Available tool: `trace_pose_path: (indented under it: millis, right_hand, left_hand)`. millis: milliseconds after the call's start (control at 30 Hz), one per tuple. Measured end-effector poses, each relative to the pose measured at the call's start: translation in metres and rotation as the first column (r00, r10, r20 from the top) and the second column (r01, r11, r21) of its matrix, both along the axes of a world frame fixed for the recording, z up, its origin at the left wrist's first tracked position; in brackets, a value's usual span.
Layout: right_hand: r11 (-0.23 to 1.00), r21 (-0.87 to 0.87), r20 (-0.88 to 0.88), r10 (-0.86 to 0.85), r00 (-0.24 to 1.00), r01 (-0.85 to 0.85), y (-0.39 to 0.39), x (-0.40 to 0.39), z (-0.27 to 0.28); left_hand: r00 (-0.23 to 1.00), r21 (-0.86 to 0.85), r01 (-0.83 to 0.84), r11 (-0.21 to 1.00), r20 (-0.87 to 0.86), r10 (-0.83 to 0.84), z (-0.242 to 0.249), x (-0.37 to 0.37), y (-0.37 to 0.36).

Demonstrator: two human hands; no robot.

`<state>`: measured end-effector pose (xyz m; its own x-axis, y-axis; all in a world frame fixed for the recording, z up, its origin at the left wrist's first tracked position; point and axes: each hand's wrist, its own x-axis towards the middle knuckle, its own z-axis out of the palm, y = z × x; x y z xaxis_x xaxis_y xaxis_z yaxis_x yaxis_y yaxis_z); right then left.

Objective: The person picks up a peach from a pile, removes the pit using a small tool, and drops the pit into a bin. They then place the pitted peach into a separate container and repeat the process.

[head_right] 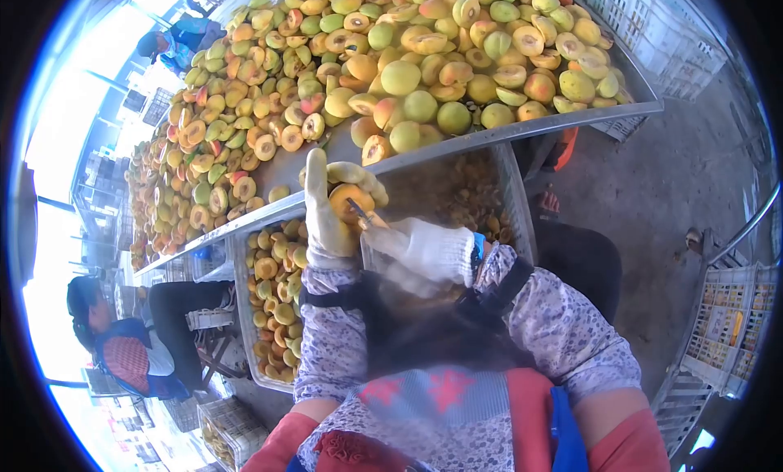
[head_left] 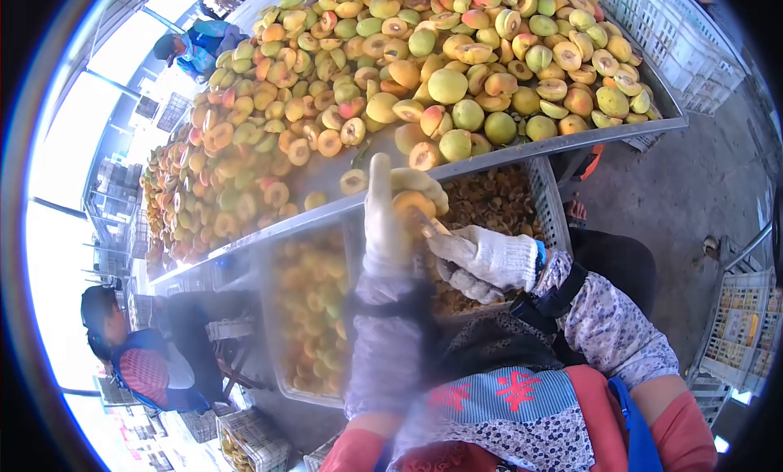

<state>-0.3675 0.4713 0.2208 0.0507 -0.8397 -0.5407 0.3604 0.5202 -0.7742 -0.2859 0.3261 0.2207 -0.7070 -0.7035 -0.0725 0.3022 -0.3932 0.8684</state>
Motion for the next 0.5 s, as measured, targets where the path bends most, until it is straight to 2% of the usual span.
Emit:
trace_pose_path:
  millis: [33, 67, 100, 133, 200, 233, 267, 300, 333, 367, 400, 467, 500]
  right_hand:
    - [0.998, -0.001, -0.059, 0.057, 0.997, -0.057, -0.001, -0.001, 0.001]
    - [0.994, 0.001, -0.117, 0.112, 0.987, -0.112, -0.002, -0.001, 0.002]
    - [0.956, -0.274, -0.228, 0.037, 0.973, -0.101, -0.002, 0.002, -0.001]
    - [0.955, -0.279, -0.227, 0.042, 0.973, -0.106, -0.003, 0.003, 0.0]
    - [0.994, -0.046, -0.275, 0.085, 0.958, -0.102, -0.005, 0.004, 0.005]
    - [0.997, 0.041, -0.134, 0.072, 0.988, -0.067, -0.006, 0.005, 0.001]
    - [0.997, 0.035, -0.135, 0.077, 0.988, -0.073, -0.007, 0.007, -0.001]
    - [0.997, -0.067, -0.191, 0.031, 0.981, -0.045, -0.009, 0.008, -0.003]
    - [0.986, -0.167, -0.235, -0.021, 0.972, -0.019, -0.009, 0.011, -0.008]
    - [0.926, -0.377, -0.336, -0.172, 0.926, 0.035, -0.011, 0.02, -0.019]
    - [0.926, -0.375, -0.333, -0.17, 0.928, 0.036, -0.009, 0.021, -0.024]
    - [0.842, -0.527, -0.652, -0.312, 0.69, -0.117, -0.007, 0.02, -0.016]
    - [0.853, -0.496, -0.7, -0.28, 0.657, -0.164, -0.008, 0.02, -0.015]
  left_hand:
    - [0.978, -0.074, 0.197, 0.978, -0.058, -0.202, 0.004, 0.004, -0.005]
    - [0.979, -0.074, 0.192, 0.979, -0.06, -0.197, 0.006, 0.005, -0.005]
    - [0.974, -0.099, 0.209, 0.973, 0.112, -0.198, 0.009, 0.005, -0.005]
    - [0.941, -0.122, 0.228, 0.966, 0.283, -0.186, 0.014, 0.005, -0.004]
    - [0.961, -0.114, 0.179, 0.977, 0.232, -0.149, 0.01, 0.003, 0.001]
    - [0.988, 0.084, 0.104, 0.991, 0.105, -0.112, 0.013, 0.003, 0.006]
    - [0.999, 0.287, 0.049, 0.957, -0.016, -0.046, 0.015, 0.003, 0.008]
    - [0.998, 0.353, 0.044, 0.935, -0.063, -0.023, 0.01, 0.003, 0.004]
    - [0.998, 0.35, 0.04, 0.936, -0.062, -0.02, 0.01, 0.003, 0.004]
    - [0.996, 0.405, 0.005, 0.914, -0.086, 0.033, 0.011, 0.003, 0.004]
    - [0.991, 0.461, -0.028, 0.887, -0.106, 0.087, 0.01, 0.003, 0.005]
    - [0.983, 0.48, 0.008, 0.877, -0.162, 0.08, 0.004, 0.009, -0.003]
    - [0.973, 0.496, 0.048, 0.867, -0.22, 0.072, 0.002, 0.011, -0.005]
